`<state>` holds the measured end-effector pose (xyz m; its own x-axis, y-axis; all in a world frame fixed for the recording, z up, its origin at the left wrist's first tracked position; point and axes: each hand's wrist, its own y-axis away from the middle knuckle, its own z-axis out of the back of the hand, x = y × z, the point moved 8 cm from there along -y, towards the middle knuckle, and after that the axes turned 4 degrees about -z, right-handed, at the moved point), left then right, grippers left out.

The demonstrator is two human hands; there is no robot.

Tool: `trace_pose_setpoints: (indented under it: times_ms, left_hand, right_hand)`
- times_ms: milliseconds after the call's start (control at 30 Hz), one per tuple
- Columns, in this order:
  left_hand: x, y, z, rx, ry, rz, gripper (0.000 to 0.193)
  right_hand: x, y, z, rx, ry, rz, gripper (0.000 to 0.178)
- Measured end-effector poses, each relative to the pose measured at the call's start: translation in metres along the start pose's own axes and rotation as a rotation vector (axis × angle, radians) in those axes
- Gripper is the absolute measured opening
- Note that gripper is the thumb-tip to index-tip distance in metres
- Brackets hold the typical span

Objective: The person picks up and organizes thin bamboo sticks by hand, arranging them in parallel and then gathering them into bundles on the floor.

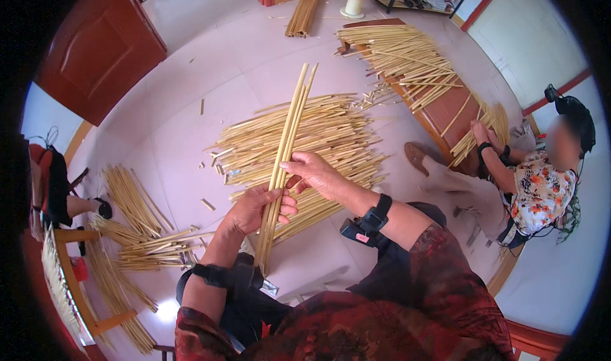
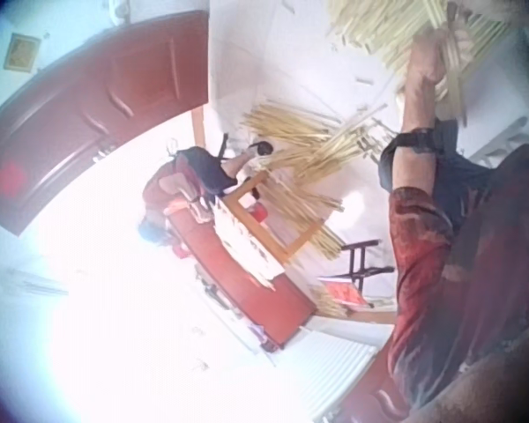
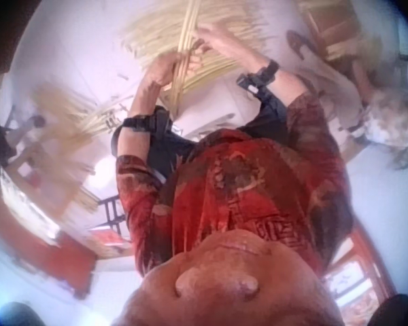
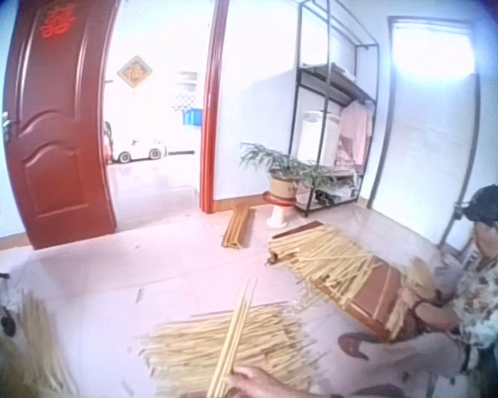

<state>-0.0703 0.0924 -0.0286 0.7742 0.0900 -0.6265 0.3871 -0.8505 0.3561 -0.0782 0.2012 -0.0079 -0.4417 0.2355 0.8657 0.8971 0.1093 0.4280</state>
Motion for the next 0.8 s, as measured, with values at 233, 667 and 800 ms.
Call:
trace_pose_setpoints:
  times_ms: [233,667,800]
  left_hand:
    - [0.014,0.001,-0.006,0.023,-0.025,0.058,0.026]
    - [0.021,0.005,-0.002,0.013,0.049,0.036,0.036]
    - [0.016,0.006,-0.005,0.022,0.046,0.019,0.038]
  right_hand:
    - [-0.005,-0.012,0.027,-0.052,-0.129,-0.015,0.027]
    - [-0.011,-0.014,0.025,0.046,-0.256,-0.076,0.023]
    - [-0.013,-0.013,0.019,0.119,-0.275,-0.074,0.023]
